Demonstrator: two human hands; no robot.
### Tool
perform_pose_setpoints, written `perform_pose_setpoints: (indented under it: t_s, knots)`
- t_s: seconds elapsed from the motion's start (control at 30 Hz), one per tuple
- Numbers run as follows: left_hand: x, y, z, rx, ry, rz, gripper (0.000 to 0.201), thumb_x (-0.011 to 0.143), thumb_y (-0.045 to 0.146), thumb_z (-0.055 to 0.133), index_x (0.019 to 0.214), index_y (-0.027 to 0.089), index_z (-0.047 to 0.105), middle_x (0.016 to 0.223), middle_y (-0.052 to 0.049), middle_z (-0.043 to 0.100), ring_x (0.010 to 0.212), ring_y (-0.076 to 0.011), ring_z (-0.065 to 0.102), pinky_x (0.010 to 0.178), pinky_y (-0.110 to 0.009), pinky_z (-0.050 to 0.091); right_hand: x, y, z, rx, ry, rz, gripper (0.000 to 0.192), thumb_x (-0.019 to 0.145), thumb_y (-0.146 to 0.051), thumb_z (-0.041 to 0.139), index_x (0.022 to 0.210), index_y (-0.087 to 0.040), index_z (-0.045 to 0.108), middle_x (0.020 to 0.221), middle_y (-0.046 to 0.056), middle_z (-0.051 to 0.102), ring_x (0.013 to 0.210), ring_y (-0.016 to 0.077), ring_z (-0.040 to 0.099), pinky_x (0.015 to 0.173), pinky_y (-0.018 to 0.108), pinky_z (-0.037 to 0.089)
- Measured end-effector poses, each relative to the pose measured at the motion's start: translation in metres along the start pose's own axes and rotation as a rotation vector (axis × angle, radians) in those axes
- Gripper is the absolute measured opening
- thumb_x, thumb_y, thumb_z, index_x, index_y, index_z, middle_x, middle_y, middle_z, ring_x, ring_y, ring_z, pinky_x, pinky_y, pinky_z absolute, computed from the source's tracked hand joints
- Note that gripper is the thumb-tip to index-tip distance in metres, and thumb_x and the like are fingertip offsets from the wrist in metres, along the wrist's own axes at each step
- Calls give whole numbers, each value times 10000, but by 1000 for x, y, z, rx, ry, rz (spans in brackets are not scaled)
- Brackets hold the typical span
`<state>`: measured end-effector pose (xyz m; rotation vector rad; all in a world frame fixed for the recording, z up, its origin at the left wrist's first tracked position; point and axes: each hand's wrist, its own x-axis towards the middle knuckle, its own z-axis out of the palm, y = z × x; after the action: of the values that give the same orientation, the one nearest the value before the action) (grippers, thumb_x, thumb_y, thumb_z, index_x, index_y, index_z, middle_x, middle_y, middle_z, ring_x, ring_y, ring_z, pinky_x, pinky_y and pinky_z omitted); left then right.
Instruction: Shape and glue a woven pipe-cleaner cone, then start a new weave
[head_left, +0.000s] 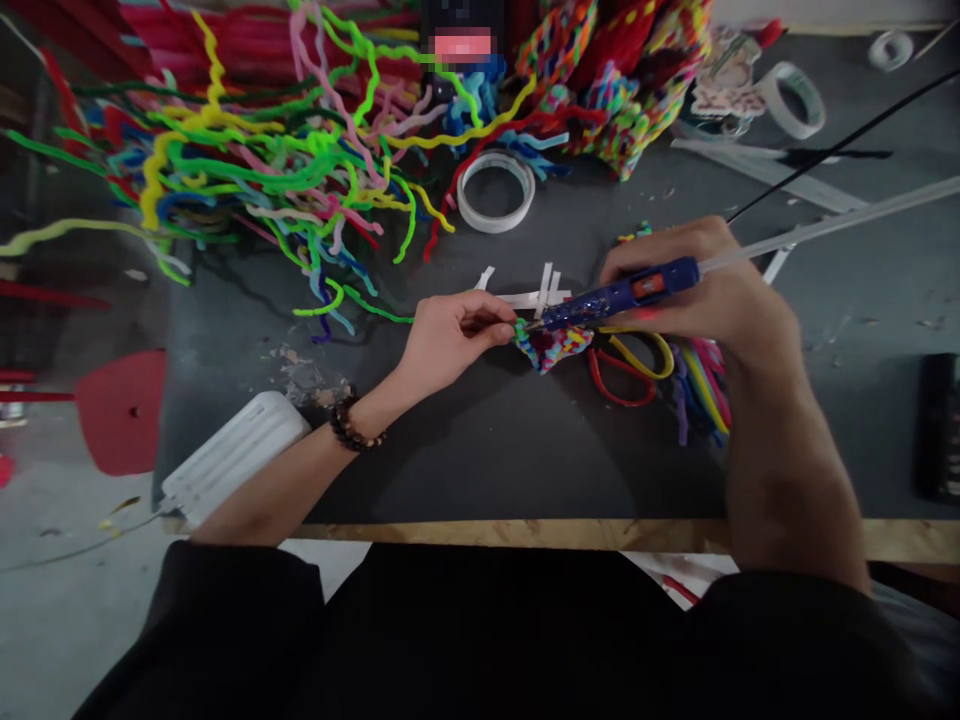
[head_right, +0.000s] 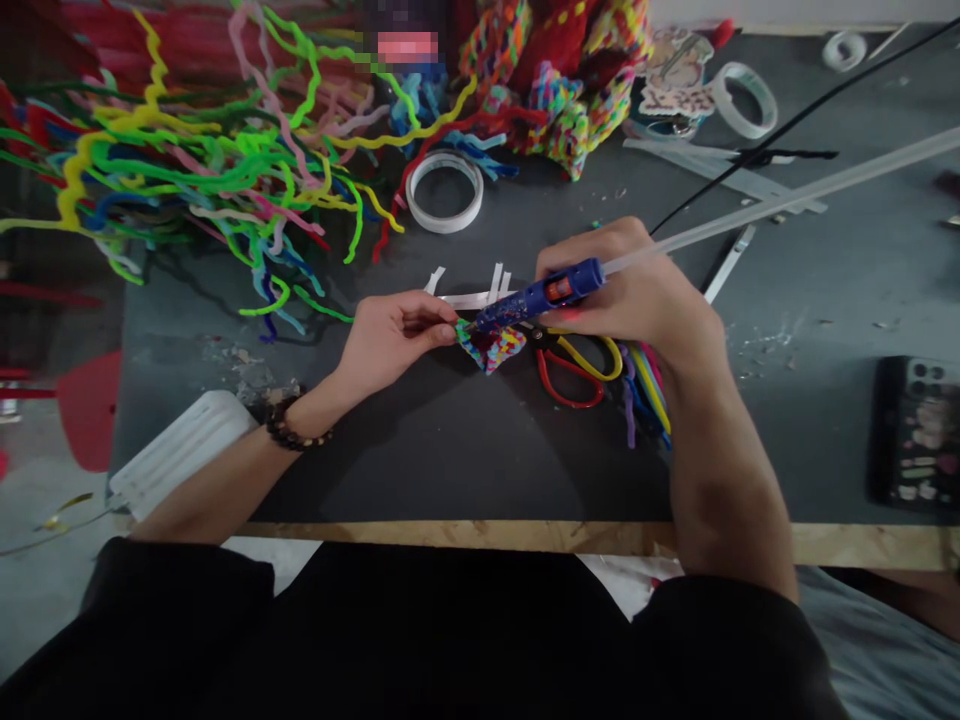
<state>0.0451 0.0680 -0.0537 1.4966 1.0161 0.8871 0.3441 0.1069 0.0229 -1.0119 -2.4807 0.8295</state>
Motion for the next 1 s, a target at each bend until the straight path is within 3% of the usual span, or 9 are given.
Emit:
perform_pose_setpoints:
  t_s: [0.47, 1.0]
  knots:
    - [0, 0, 1, -11, 2, -6, 184, 830, 317, 838, 953, 192, 784, 895, -29, 809, 792, -138, 754, 762, -249, 623, -1, -3, 0, -2, 0, 44, 266, 851, -405, 793, 782, -193, 648, 671, -39, 581, 609, 100, 469, 603, 285, 329]
    - [-1, 0, 0, 35, -10, 20, 114, 851, 263, 816, 948, 206, 798, 889, -23, 802, 787, -136, 742, 755, -250, 612, 0, -3, -2, -29, -46, -14, 336, 899, -478, 743, 749, -219, 593, 654, -32, 562, 591, 115, 462, 604, 305, 350]
